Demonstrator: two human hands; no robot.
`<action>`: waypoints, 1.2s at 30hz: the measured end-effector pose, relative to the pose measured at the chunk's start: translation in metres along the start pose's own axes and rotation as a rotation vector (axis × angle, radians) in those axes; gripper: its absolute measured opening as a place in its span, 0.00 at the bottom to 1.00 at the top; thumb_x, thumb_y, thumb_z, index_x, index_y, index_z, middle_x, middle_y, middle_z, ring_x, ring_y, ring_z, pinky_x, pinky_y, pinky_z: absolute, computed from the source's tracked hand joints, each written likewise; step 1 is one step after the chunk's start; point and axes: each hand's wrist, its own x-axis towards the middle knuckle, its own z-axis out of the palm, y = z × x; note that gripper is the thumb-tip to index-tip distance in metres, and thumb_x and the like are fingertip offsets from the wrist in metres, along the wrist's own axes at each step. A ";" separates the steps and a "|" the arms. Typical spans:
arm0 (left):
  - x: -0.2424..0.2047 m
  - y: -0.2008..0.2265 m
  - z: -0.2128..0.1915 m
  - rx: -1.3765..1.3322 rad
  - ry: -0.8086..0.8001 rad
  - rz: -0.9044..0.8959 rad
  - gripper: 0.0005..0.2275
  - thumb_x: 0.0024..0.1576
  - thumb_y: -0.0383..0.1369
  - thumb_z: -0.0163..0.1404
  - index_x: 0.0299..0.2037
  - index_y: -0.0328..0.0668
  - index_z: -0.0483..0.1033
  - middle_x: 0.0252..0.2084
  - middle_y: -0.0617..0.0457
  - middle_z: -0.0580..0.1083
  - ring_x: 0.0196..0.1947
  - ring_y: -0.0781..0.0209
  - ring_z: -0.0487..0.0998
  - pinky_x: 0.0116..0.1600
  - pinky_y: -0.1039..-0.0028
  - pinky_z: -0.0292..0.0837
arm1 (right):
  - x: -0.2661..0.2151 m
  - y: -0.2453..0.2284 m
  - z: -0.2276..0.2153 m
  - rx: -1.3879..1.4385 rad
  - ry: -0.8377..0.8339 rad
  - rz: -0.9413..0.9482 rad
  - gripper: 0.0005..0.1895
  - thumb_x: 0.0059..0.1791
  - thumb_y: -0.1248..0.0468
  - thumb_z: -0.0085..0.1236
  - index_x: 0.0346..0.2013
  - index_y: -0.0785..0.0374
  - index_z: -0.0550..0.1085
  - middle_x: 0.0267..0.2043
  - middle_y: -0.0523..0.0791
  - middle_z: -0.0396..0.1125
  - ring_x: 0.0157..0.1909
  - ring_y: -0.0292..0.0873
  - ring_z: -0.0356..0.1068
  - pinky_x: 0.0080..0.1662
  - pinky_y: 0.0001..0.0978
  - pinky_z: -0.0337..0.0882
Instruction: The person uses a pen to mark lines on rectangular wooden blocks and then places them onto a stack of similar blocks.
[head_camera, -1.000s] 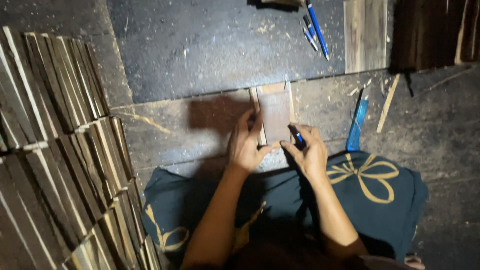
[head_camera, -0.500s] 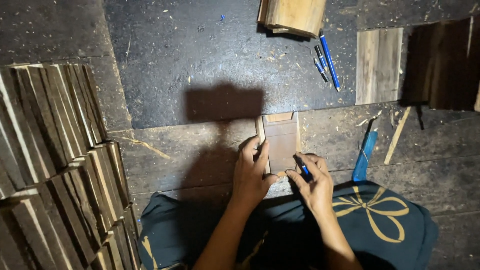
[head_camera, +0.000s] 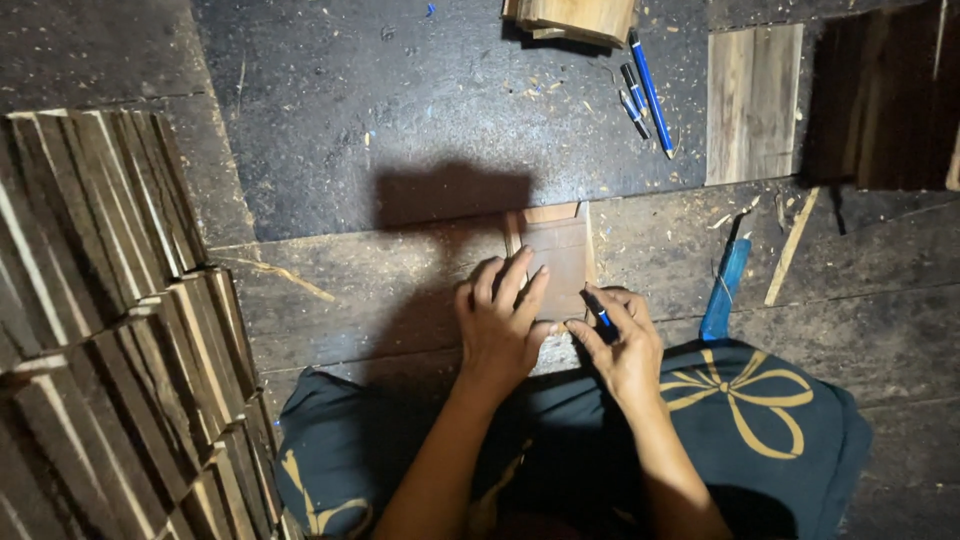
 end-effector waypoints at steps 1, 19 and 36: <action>-0.001 0.000 0.000 0.001 0.001 0.001 0.25 0.63 0.53 0.35 0.64 0.53 0.70 0.72 0.51 0.63 0.68 0.45 0.60 0.59 0.52 0.53 | -0.001 0.002 0.000 0.001 0.001 -0.001 0.27 0.39 0.55 0.77 0.52 0.47 0.81 0.44 0.45 0.71 0.47 0.54 0.75 0.47 0.45 0.74; -0.001 0.011 -0.010 -0.029 -0.196 -0.156 0.30 0.50 0.50 0.59 0.64 0.56 0.70 0.75 0.61 0.54 0.70 0.45 0.55 0.62 0.44 0.49 | 0.039 0.010 -0.039 0.373 0.537 0.303 0.28 0.62 0.42 0.41 0.31 0.53 0.79 0.30 0.47 0.74 0.28 0.39 0.73 0.30 0.28 0.73; -0.001 0.010 -0.001 -0.013 -0.063 -0.095 0.31 0.42 0.45 0.66 0.59 0.52 0.75 0.71 0.56 0.62 0.66 0.41 0.62 0.58 0.43 0.55 | 0.066 -0.015 -0.002 0.556 0.323 -0.030 0.06 0.50 0.72 0.67 0.42 0.68 0.81 0.41 0.56 0.75 0.42 0.41 0.73 0.38 0.36 0.74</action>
